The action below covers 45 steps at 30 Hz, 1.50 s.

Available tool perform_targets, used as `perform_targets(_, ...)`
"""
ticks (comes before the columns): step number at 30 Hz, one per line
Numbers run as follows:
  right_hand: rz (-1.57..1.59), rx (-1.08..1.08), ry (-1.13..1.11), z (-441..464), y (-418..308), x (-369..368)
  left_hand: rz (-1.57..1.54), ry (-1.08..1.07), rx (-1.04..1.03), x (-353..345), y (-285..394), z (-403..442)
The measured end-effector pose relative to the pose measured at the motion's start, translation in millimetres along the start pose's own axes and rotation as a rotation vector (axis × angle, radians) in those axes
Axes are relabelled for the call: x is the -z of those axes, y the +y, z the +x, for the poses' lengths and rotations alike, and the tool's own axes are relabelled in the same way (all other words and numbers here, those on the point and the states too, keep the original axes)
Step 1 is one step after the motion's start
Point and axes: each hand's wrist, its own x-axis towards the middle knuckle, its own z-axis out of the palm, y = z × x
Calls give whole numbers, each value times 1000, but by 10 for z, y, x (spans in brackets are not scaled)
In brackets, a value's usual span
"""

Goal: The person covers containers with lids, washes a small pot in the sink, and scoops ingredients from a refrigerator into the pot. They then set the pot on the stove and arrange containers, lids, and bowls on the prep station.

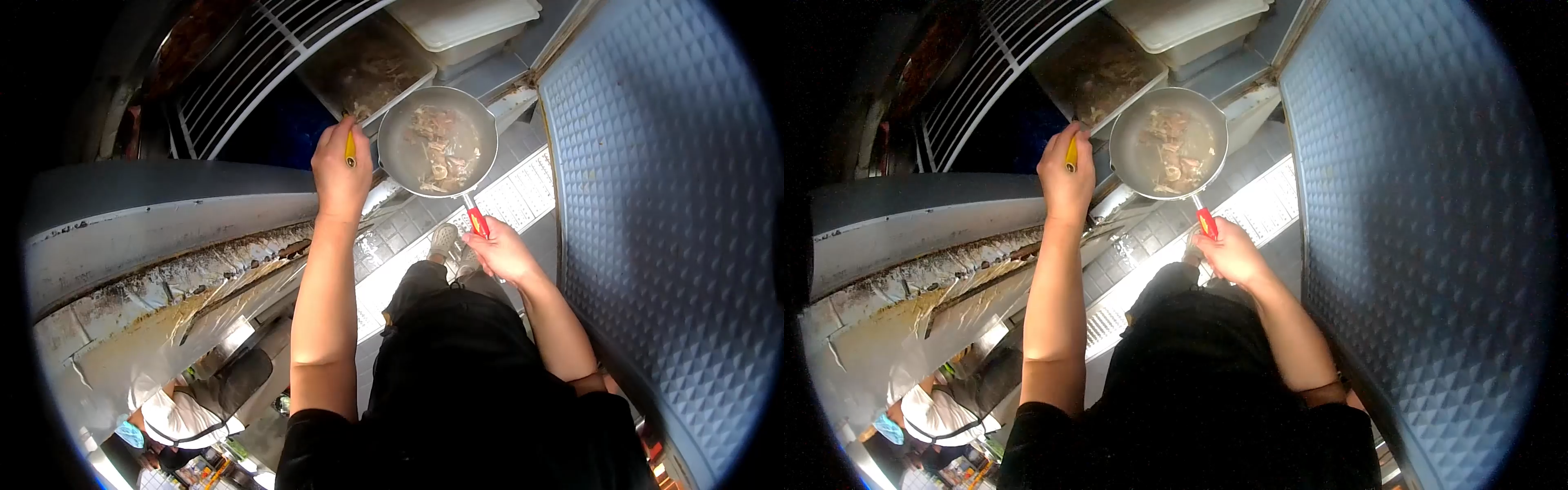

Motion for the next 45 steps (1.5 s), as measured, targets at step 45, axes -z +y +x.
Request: perform_targets(45,-36,32,-3,-137,-223,-12,-896,354,698,505,664,291)
